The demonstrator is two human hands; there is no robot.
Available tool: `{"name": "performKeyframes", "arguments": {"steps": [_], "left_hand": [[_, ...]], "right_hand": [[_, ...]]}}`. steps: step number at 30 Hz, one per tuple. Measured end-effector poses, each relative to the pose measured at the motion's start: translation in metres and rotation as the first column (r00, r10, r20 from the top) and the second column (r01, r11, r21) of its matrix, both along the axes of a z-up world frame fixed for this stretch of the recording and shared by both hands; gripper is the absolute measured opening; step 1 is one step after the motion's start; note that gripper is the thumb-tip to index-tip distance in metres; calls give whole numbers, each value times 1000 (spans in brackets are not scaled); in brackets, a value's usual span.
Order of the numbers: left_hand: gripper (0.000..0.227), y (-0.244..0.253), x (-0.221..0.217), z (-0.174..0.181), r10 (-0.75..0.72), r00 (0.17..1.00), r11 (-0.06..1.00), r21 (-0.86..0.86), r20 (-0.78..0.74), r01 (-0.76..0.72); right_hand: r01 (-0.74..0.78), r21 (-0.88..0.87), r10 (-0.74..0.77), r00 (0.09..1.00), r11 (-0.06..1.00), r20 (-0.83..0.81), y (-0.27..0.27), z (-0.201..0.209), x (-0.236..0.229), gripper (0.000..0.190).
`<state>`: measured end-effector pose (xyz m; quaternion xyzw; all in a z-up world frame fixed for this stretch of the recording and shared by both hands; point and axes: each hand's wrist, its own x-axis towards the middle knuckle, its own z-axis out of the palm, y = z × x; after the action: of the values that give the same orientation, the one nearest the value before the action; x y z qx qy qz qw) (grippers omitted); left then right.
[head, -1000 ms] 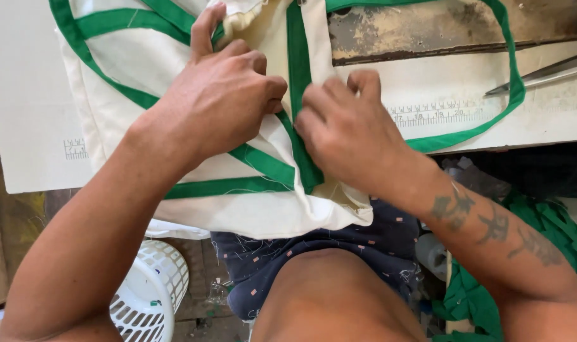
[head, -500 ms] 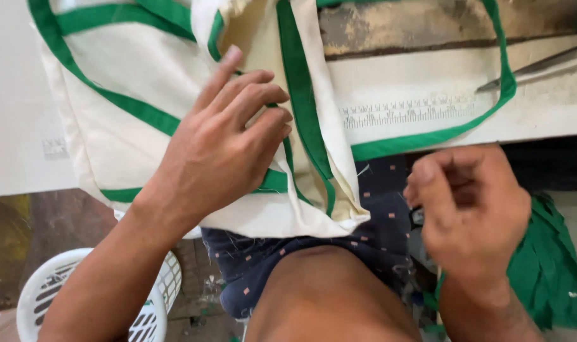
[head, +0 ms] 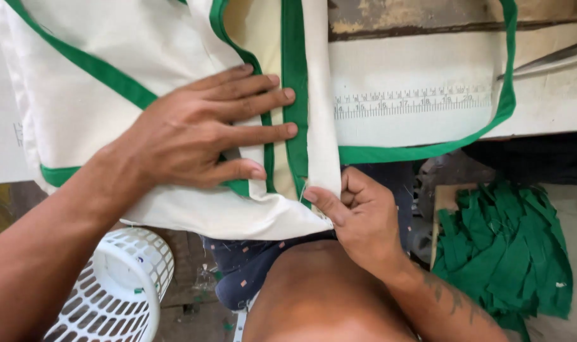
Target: Attaching a zipper to a canvas tote bag using an industrial sewing machine
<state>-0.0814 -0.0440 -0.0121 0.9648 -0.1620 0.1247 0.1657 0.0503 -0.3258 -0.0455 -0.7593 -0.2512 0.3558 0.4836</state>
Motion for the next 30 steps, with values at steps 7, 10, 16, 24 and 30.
{"name": "performKeyframes", "arguments": {"steps": [7, 10, 16, 24, 30], "left_hand": [[55, -18, 15, 29, 24, 988, 999, 35, -152, -19], [34, -21, 27, 28, 39, 995, 998, 40, 96, -43], [29, -15, 30, -1, 72, 989, 996, 42, 130, -78], [37, -36, 24, 0, 201, 976, 963, 165, 86, -213], [42, -40, 24, 6, 122, 991, 992, 23, 45, -123]], "right_hand": [[142, 10, -142, 990, 990, -10, 2, 2, -5, 28], [56, -20, -52, 983, 998, 174, -6, 5, -2, 33], [12, 61, -46, 803, 998, 594, -11, 9, 0, 28], [-332, -48, 169, 346, 942, 923, -4, 11, 6, 11], [-458, -289, 378, 115, 841, 919, 0, 41, 19, 15]]}}
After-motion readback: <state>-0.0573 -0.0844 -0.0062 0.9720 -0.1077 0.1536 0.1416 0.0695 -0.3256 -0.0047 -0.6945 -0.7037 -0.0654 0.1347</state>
